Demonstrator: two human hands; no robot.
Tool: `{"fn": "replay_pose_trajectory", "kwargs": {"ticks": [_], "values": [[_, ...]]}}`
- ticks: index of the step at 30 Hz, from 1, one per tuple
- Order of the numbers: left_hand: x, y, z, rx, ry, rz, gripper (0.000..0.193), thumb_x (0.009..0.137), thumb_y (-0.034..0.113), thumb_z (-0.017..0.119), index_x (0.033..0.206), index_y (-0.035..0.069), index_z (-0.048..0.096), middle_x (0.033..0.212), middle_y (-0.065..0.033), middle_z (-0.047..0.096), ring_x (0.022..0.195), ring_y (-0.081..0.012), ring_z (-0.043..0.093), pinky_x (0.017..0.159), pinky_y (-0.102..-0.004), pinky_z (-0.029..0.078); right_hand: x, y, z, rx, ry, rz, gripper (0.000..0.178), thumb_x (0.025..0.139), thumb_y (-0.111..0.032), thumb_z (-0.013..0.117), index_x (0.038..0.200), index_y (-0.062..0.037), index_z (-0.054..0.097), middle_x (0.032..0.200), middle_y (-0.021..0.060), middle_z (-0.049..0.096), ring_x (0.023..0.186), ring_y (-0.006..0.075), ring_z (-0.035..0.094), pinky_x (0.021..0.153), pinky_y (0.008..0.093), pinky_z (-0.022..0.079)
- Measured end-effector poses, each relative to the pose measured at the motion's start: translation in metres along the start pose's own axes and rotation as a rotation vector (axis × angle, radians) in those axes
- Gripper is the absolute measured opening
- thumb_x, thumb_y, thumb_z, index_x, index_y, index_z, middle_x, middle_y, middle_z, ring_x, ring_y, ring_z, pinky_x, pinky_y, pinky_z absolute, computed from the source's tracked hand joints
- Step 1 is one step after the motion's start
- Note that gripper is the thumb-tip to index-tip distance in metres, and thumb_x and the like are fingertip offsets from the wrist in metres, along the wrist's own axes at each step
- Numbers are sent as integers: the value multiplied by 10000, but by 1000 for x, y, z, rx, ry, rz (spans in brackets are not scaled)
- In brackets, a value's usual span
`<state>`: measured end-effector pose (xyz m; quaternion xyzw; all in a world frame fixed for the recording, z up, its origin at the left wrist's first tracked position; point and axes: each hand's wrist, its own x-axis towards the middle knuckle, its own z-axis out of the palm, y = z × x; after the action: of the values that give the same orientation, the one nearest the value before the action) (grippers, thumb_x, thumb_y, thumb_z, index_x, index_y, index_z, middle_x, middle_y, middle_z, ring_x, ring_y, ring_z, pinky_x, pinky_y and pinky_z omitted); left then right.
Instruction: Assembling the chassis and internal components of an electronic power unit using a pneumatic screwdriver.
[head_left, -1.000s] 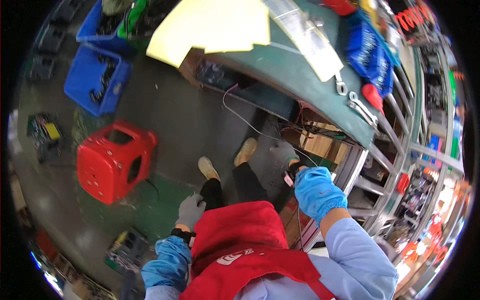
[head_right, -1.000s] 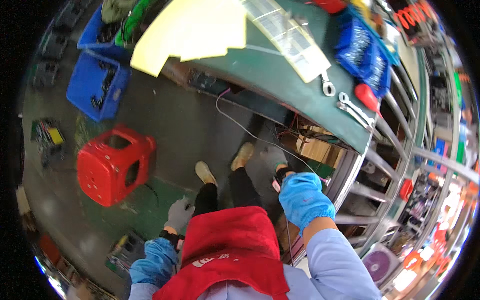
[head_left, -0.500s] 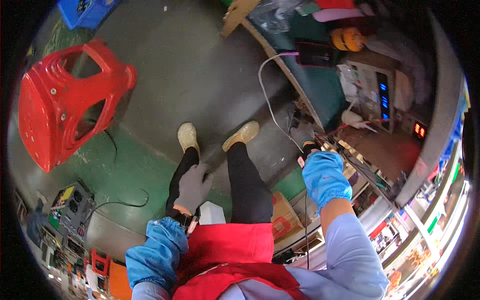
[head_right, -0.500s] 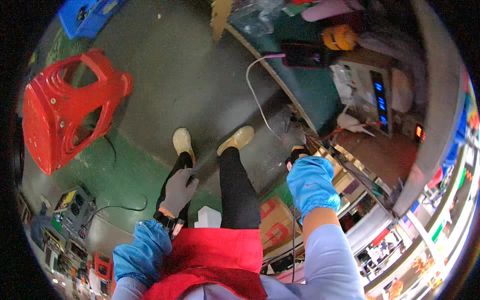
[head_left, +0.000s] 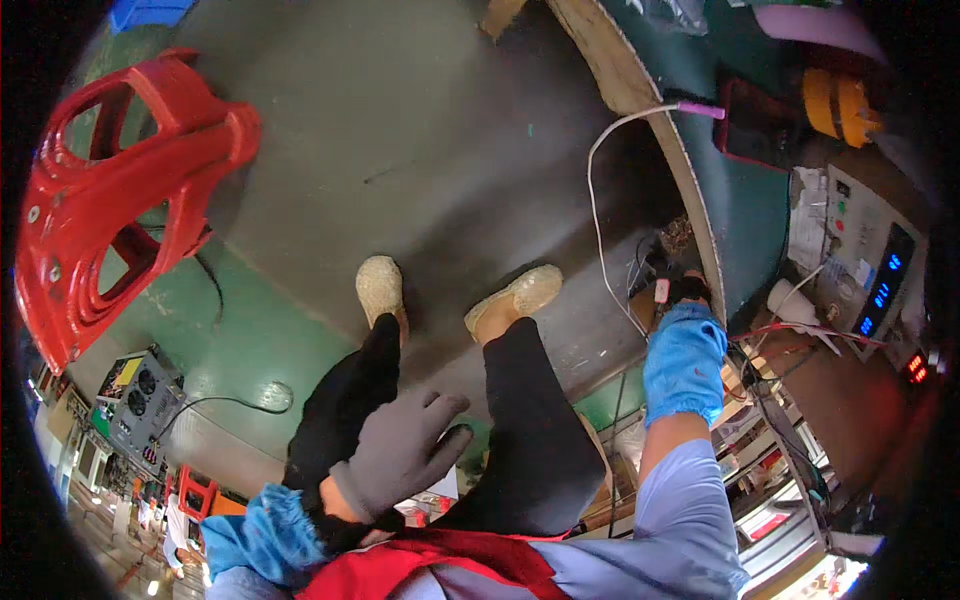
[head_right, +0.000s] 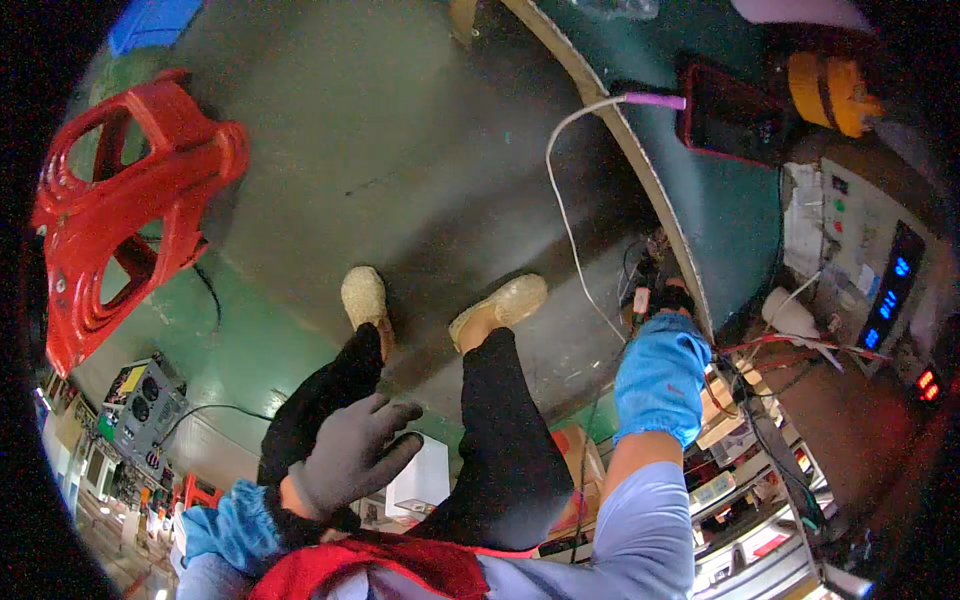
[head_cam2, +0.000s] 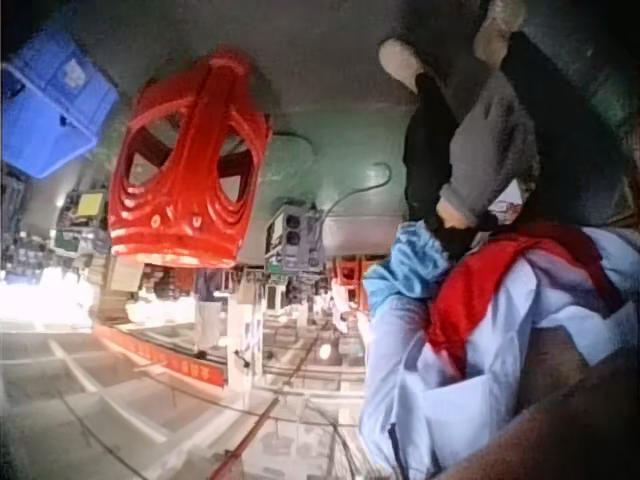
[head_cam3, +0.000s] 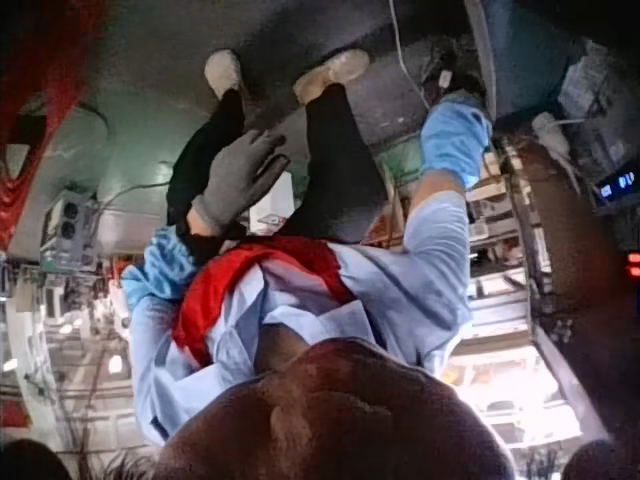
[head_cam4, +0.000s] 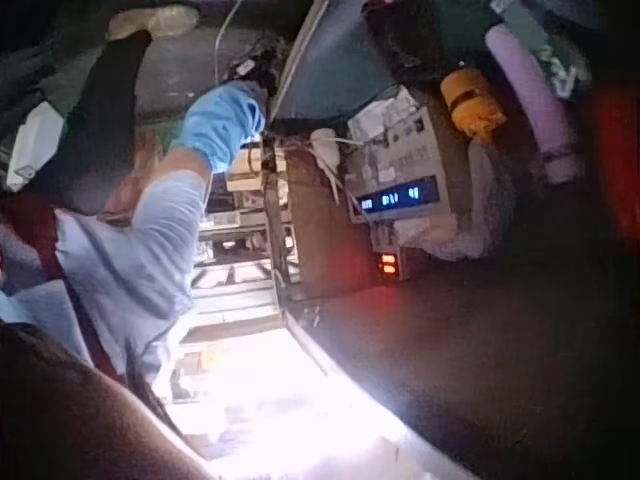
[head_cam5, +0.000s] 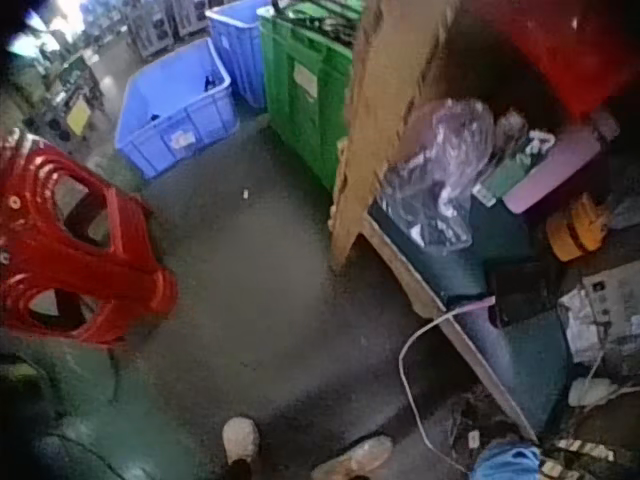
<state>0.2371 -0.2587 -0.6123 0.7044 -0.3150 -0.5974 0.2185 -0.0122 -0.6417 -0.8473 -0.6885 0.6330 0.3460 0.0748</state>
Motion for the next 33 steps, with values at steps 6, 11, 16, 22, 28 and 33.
{"fn": "replay_pose_trajectory", "kwargs": {"ticks": [6,11,16,22,28,33], "values": [[19,15,1,57,-40,49,316,827,221,696,1097,69,633,849,-142,590,770,-350,606,647,-434,489,35,17,18,0,49,-55,566,937,-416,502,1369,-50,505,1380,194,531,1256,344,533,1000,433,463],[22,22,10,72,-74,72,324,821,227,704,1098,74,632,860,-137,594,782,-346,610,656,-427,495,23,32,23,-39,77,-76,564,940,-411,501,1377,-53,496,1386,191,525,1261,340,528,1008,430,455],[20,22,15,84,-112,87,320,819,219,706,1095,75,632,873,-140,598,795,-347,615,658,-432,497,-21,49,48,-106,112,-105,562,943,-405,500,1385,-57,488,1393,188,518,1266,336,523,1016,427,447],[20,18,12,80,-83,84,321,817,222,705,1095,79,632,877,-135,599,797,-343,616,657,-431,496,27,30,43,-11,159,-146,561,947,-399,500,1394,-61,477,1401,185,511,1272,330,517,1025,423,438],[36,19,1,139,-46,110,317,818,218,701,1093,76,628,847,-131,580,773,-339,598,639,-435,481,37,49,47,-67,111,-97,559,951,-393,499,1403,-65,467,1409,181,503,1278,325,512,1034,420,428],[52,26,6,158,-59,167,332,824,225,694,1110,79,610,847,-129,575,772,-336,594,638,-434,476,26,72,51,-169,97,-53,559,954,-388,498,1410,-68,458,1416,179,496,1283,321,507,1042,416,420]]}}
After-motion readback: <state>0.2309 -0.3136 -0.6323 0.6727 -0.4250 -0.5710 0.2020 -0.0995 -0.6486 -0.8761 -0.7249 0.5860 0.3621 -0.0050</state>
